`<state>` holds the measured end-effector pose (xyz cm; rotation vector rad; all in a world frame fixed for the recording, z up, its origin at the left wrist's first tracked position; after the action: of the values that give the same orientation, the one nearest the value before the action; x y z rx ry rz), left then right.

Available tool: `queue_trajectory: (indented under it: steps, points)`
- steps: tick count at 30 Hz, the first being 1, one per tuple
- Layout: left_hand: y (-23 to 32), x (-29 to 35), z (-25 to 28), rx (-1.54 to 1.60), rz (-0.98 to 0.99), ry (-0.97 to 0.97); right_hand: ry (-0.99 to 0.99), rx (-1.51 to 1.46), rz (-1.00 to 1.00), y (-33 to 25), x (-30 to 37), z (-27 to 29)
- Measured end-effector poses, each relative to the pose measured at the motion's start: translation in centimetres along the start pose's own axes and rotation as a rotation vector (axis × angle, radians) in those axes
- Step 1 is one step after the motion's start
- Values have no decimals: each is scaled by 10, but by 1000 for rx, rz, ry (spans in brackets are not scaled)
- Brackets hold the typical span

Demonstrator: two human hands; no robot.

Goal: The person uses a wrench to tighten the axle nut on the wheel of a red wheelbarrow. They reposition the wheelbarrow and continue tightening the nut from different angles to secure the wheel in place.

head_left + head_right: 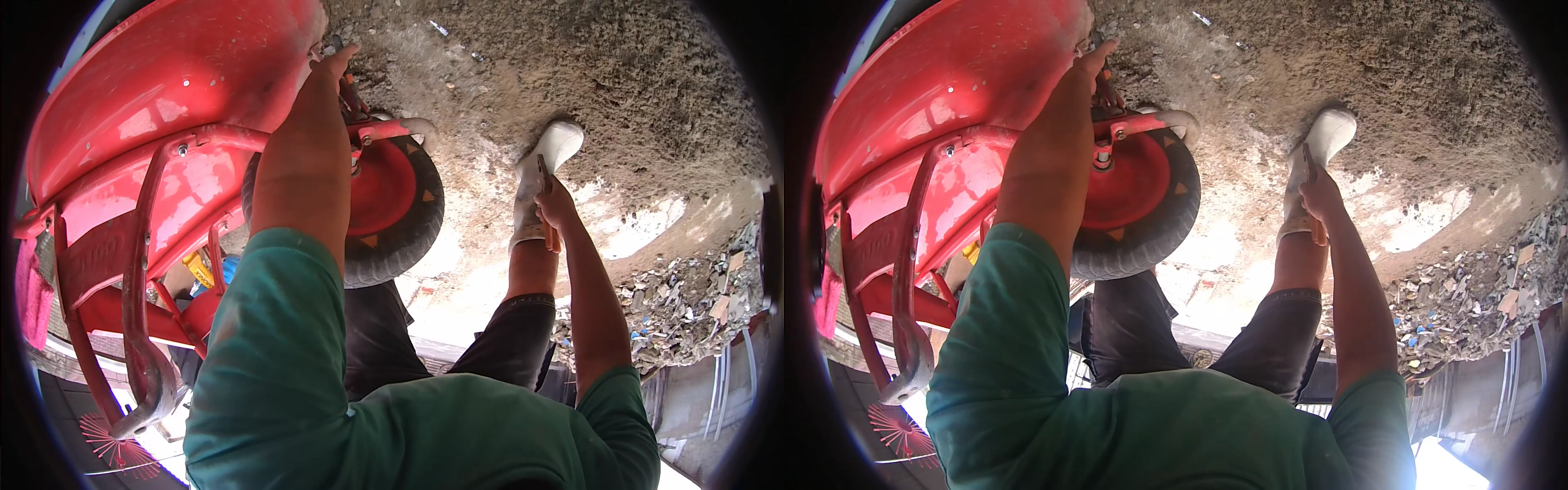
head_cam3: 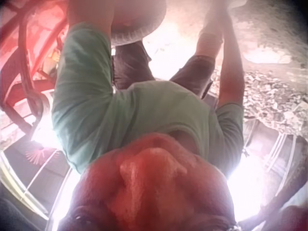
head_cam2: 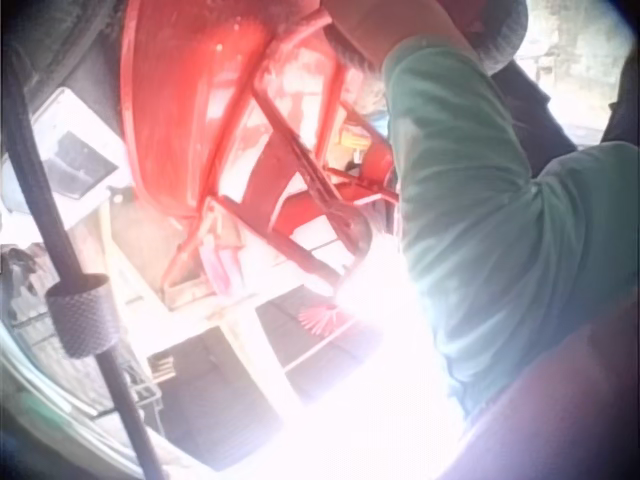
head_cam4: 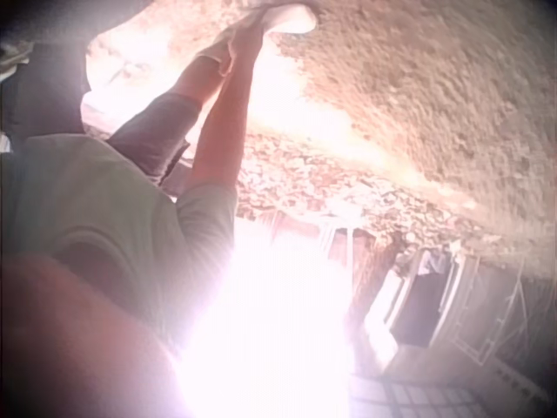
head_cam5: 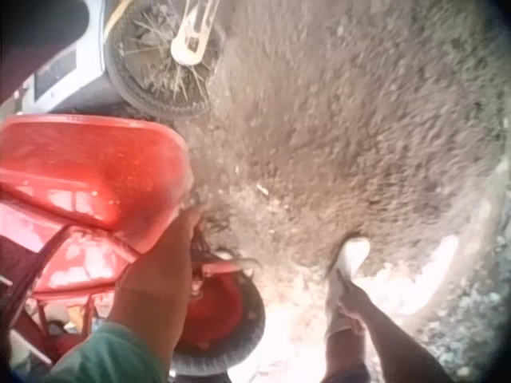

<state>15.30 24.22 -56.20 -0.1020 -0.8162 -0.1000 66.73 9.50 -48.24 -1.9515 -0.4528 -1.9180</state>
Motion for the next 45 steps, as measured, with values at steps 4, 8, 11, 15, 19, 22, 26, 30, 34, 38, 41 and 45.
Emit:
queue_trajectory:
  steps: [4, 8, 11, 15, 19, 22, 26, 30, 34, 38, 41, 45]
  points:
    - [14, 10, 10, 18, -53, 57, -2, 17, 42, -7, 18, 9]
    - [41, 46, 26, -71, -128, 54, 10, -32, 103, -22, 49, 18]
    - [91, 154, 25, -318, -466, 284, 46, -6, 165, -19, 69, 30]
    - [76, 366, -11, -20, -1007, -83, 73, 58, 261, -36, 121, 34]
    - [-40, 468, -61, -31, -675, -483, -118, -297, 284, -63, 179, 18]
    - [-99, 505, -93, 398, -216, -757, -198, -210, 384, -82, 208, 5]
    - [-95, 519, -67, 617, -284, -650, -206, -57, 323, -90, 220, 6]
    - [-135, 486, -77, 507, -374, -404, -152, 86, 256, -95, 231, 4]
    - [-139, 496, -54, 463, -434, -352, 163, 208, 393, -74, 222, -4]
    - [-152, 530, -33, 578, -560, -328, 147, 97, 401, -31, 217, -45]
    - [-172, 541, -26, 630, -428, -789, -238, -221, 255, -24, 228, -66]
    - [-223, 549, 33, 210, -761, -551, -97, 566, 285, -21, 255, -25]
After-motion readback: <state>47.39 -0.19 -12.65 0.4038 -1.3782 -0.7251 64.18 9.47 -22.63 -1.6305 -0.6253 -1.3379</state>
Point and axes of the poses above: each hand's wrist, its own x-axis away from the middle knuckle, its own z-axis out of the back of the hand, y = z × x, the point moved 7 cm from there along -x, towards the middle knuckle, and after that the axes turned 3 degrees about z, right-handed, at the moved point
